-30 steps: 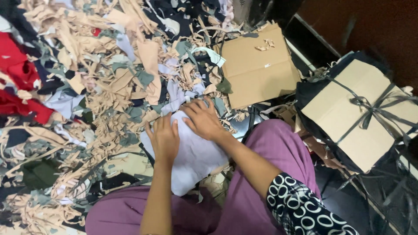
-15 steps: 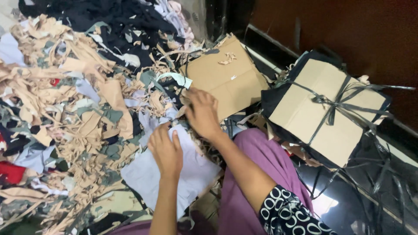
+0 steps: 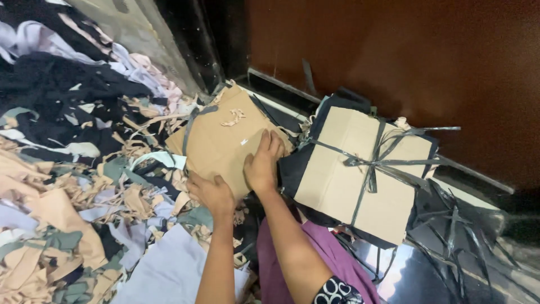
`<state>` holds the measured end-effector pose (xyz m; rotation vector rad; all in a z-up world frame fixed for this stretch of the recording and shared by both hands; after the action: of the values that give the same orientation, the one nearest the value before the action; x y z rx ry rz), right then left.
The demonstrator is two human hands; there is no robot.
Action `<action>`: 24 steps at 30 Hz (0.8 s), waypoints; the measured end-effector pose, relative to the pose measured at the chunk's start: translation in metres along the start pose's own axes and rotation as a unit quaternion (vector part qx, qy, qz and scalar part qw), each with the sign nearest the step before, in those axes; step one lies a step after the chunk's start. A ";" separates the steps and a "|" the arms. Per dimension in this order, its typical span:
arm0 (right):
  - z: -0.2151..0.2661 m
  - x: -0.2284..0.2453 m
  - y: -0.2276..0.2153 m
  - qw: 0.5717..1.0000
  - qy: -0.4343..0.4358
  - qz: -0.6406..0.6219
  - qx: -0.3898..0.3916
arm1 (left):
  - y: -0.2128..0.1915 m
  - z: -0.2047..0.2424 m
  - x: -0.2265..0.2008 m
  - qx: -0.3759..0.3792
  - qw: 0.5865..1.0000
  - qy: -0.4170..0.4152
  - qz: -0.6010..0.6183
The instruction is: The person sits on the floor and folds a sheet of light pink paper over a piece of cardboard. They then gather shredded fabric scraps from a large pile and place them on top of the folded paper, smoothing the material down.
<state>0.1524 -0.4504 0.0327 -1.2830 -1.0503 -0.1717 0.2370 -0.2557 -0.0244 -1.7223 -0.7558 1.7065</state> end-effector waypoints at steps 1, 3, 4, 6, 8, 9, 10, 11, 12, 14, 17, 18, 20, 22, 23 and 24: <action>-0.003 -0.009 0.006 1.000 0.005 0.003 0.000 | 0.004 -0.004 -0.001 0.006 1.000 0.000 -0.001; -0.006 -0.020 0.008 0.998 0.001 0.000 -0.064 | -0.003 -0.013 0.006 -0.035 0.999 -0.040 -0.005; -0.005 -0.015 0.000 0.998 0.003 0.000 -0.062 | -0.002 -0.016 0.011 -0.034 0.999 -0.041 -0.007; -0.005 -0.003 -0.025 0.993 0.002 -0.054 -0.104 | -0.004 -0.025 0.024 -0.048 0.997 -0.057 0.002; -0.003 0.019 -0.047 0.990 -0.005 -0.101 -0.094 | -0.005 -0.039 0.041 -0.063 0.996 -0.055 -0.014; -0.002 0.030 -0.058 0.985 -0.012 -0.147 -0.085 | -0.007 -0.044 0.050 -0.077 0.995 -0.053 -0.029; 0.000 0.038 -0.065 0.986 -0.012 -0.147 -0.084 | -0.009 -0.047 0.054 -0.077 0.995 -0.054 -0.029; 0.001 0.049 -0.063 0.989 -0.018 -0.141 -0.030 | -0.006 -0.050 0.060 -0.046 0.996 -0.068 -0.023; 0.000 0.061 -0.061 0.990 -0.025 -0.134 0.022 | -0.001 -0.055 0.064 -0.016 0.997 -0.080 -0.015; 0.008 0.085 -0.077 0.987 -0.029 -0.145 0.056 | -0.009 -0.049 0.042 0.031 0.995 -0.097 0.020; 0.018 0.112 -0.109 0.985 -0.049 -0.143 0.081 | 0.003 -0.041 0.027 0.122 0.982 -0.129 0.057; 0.019 0.122 -0.124 0.987 -0.066 -0.131 0.069 | 0.012 -0.037 0.025 0.165 0.974 -0.143 0.061; 0.027 0.135 -0.153 0.985 -0.087 -0.143 0.035 | 0.001 -0.029 0.009 0.165 0.975 -0.135 0.063; 0.032 0.143 -0.177 0.982 -0.108 -0.155 0.001 | -0.010 -0.018 -0.010 0.164 0.976 -0.126 0.067; 0.034 0.146 -0.187 0.976 -0.130 -0.171 -0.020 | -0.017 -0.011 -0.020 0.161 0.979 -0.119 0.049; 0.037 0.150 -0.197 0.970 -0.151 -0.188 -0.039 | -0.024 -0.004 -0.029 0.157 0.981 -0.114 0.030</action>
<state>0.0904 -0.4220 0.2733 -1.1906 -1.5610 -0.3147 0.2408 -0.2616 0.0133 -1.3629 -0.5006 1.9686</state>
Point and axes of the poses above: each hand's wrist, its own z-axis away from the middle knuckle, its own y-axis out of the palm, x = y × z, the point moved 9 cm from there along -z, towards the middle knuckle, and after that the axes turned 5 degrees about -z, right-handed, at the moved point
